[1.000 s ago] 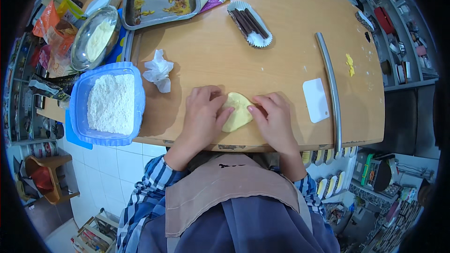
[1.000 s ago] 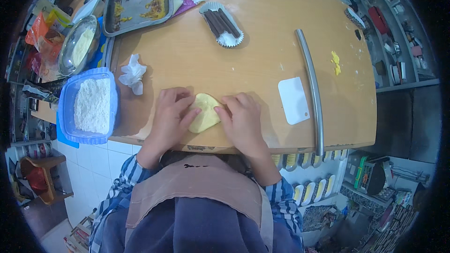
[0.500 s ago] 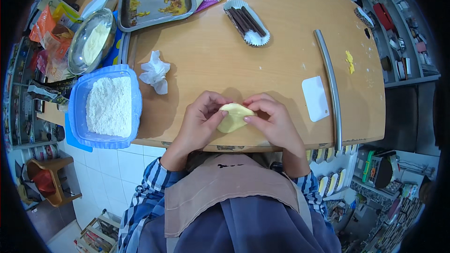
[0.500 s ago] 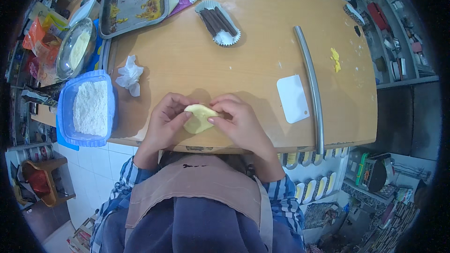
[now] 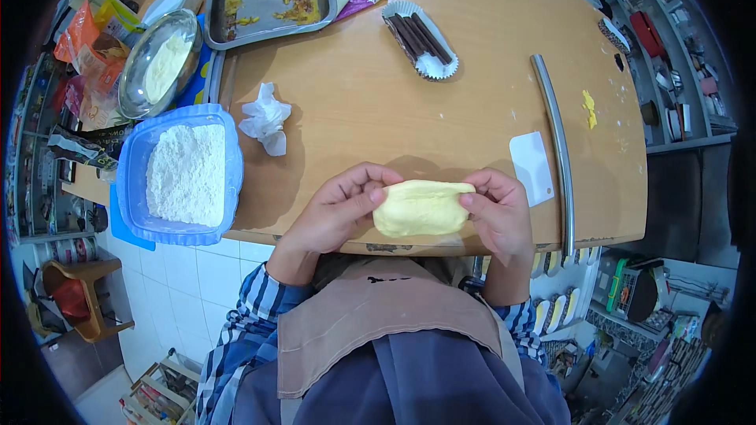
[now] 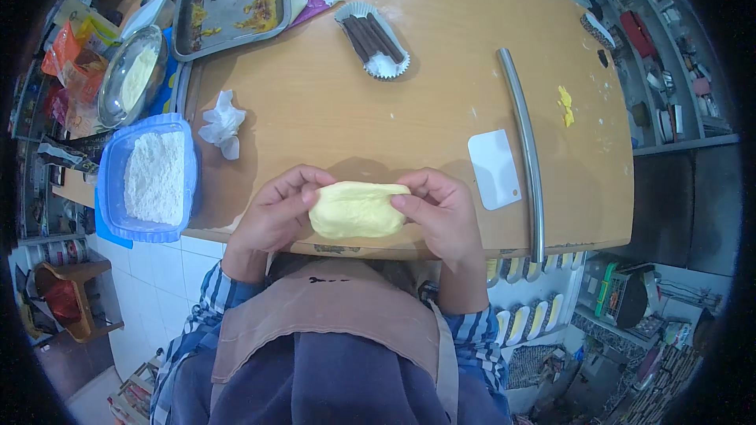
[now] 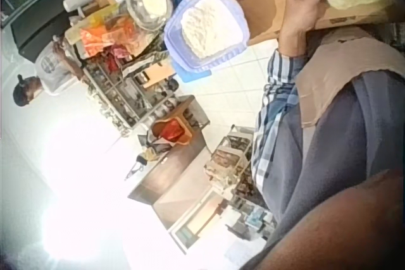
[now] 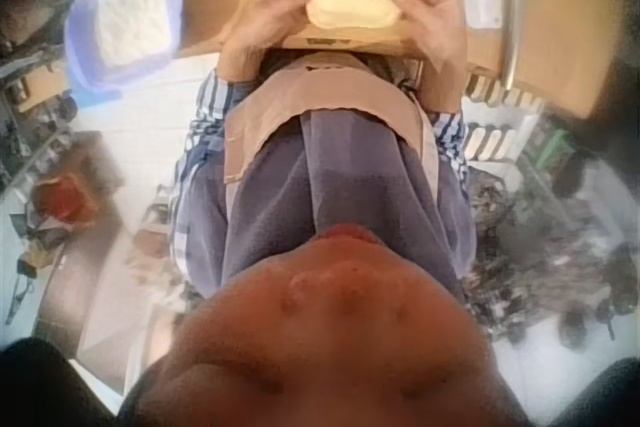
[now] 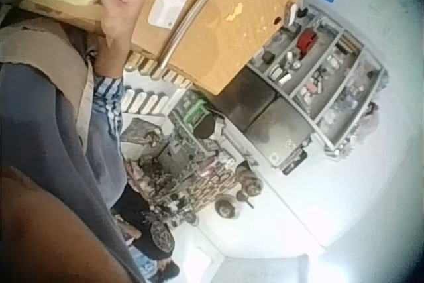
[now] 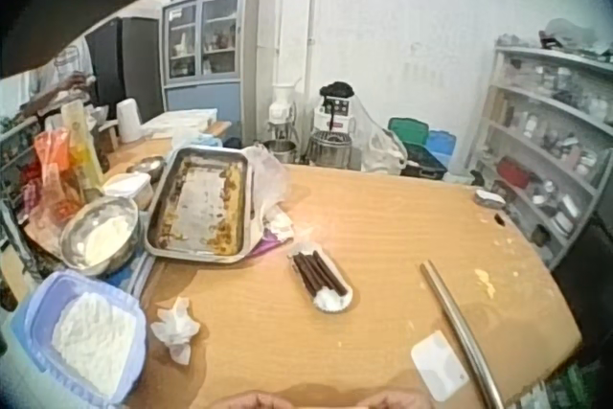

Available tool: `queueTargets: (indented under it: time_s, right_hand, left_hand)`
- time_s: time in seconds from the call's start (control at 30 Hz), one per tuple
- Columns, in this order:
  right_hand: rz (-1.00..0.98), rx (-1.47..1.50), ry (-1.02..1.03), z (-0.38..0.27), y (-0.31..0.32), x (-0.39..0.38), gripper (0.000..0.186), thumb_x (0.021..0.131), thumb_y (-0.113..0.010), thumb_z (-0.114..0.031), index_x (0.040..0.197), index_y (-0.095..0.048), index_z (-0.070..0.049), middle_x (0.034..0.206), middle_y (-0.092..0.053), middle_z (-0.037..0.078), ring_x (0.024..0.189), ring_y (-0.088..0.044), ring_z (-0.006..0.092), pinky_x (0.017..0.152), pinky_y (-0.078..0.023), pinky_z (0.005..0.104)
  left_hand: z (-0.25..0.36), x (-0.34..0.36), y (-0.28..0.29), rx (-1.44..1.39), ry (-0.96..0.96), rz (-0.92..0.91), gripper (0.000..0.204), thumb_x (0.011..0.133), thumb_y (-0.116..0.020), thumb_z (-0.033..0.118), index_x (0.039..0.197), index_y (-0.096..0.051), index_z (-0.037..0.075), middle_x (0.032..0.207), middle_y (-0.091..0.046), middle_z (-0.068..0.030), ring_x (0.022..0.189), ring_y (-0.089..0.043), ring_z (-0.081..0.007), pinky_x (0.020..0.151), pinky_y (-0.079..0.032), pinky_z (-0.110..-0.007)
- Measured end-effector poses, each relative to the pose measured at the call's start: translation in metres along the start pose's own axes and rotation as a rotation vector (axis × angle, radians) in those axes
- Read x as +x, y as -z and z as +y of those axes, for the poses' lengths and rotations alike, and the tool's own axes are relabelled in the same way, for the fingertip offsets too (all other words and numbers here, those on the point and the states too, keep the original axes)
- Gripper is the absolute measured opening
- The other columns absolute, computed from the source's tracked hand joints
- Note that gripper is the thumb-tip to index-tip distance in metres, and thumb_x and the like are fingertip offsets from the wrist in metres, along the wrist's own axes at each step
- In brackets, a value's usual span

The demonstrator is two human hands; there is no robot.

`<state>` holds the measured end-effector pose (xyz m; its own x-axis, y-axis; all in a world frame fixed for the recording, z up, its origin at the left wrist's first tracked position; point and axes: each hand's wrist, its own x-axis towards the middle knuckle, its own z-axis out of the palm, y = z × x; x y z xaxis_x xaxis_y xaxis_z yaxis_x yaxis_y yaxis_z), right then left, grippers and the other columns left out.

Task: The person flattens a portion of dough with a rolling pin and then rolls it into a cylinder by hand. Finally, the person places the rolled dough into a paper liner.

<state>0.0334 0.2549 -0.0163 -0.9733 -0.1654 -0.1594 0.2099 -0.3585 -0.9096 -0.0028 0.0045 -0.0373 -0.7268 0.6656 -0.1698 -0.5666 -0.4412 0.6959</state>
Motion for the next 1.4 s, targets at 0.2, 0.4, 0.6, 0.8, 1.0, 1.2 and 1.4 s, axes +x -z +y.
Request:
queueTargets:
  time_s: [0.2,0.4,0.6,0.8,1.0,1.2,1.4]
  right_hand:
    - [-0.012,0.283,-0.044,0.001,-0.004,0.001,0.031,0.090,-0.062,0.003,0.120,-0.056,0.002,0.102,-0.069,0.013,0.086,-0.066,0.0127,0.070,-0.055,0.0252]
    - [-0.078,0.153,-0.010,-0.001,0.002,-0.001,0.025,0.089,-0.061,0.005,0.115,-0.063,0.003,0.103,-0.068,0.011,0.086,-0.066,0.0136,0.070,-0.055,0.0256]
    - [-0.033,-0.169,0.072,-0.030,0.004,0.013,0.019,0.087,-0.063,0.006,0.104,-0.070,0.004,0.100,-0.069,0.010,0.084,-0.065,0.0155,0.072,-0.056,0.0266]
    - [0.266,-0.445,-0.076,-0.001,0.021,0.057,0.022,0.089,-0.066,-0.005,0.108,-0.067,0.004,0.094,-0.069,0.007,0.081,-0.064,0.0119,0.072,-0.053,0.0254]
    - [0.509,-0.904,0.386,0.003,0.019,0.042,0.024,0.080,-0.073,-0.005,0.103,-0.070,-0.003,0.102,-0.068,0.011,0.087,-0.063,0.0222,0.075,-0.052,0.0315]
    - [0.140,-1.263,0.589,0.018,0.000,0.034,0.023,0.072,-0.073,-0.002,0.094,-0.070,-0.004,0.113,-0.062,0.011,0.104,-0.055,0.0324,0.089,-0.046,0.0419]
    - [0.158,-1.360,0.561,0.009,-0.006,0.029,0.020,0.071,-0.073,-0.005,0.091,-0.071,-0.005,0.117,-0.060,0.010,0.108,-0.051,0.0321,0.093,-0.040,0.0438]
  left_hand:
    - [0.007,-0.001,-0.006,-0.104,-0.014,-0.075,0.035,0.096,-0.055,0.004,0.130,-0.048,0.001,0.119,-0.060,-0.0109,0.110,-0.059,-0.0169,0.089,-0.050,-0.031]
    - [0.007,-0.007,0.003,0.297,-0.235,-0.004,0.024,0.094,-0.052,-0.006,0.114,-0.062,0.002,0.111,-0.063,-0.0081,0.103,-0.060,-0.0152,0.088,-0.047,-0.027]
    - [0.052,-0.003,-0.012,0.683,-0.291,0.110,0.025,0.092,-0.051,-0.007,0.106,-0.071,0.000,0.118,-0.062,-0.0098,0.102,-0.061,-0.0146,0.081,-0.049,-0.025]
    - [0.017,0.019,0.014,1.118,-0.228,0.298,0.030,0.091,-0.064,0.007,0.119,-0.062,-0.004,0.115,-0.058,-0.0124,0.086,-0.060,-0.0144,0.073,-0.051,-0.026]
    - [0.021,0.012,0.003,1.045,-0.197,0.332,0.035,0.087,-0.070,0.011,0.119,-0.062,-0.003,0.121,-0.056,-0.0147,0.083,-0.061,-0.0159,0.074,-0.053,-0.028]
    - [0.031,0.011,0.002,1.175,-0.224,0.549,0.037,0.077,-0.075,0.003,0.113,-0.066,0.001,0.119,-0.057,-0.0124,0.096,-0.059,-0.0184,0.078,-0.052,-0.029]
    - [0.018,0.008,0.005,1.643,-0.567,0.223,0.029,0.068,-0.077,0.003,0.096,-0.069,0.005,0.111,-0.060,-0.0121,0.100,-0.055,-0.0324,0.085,-0.047,-0.040]
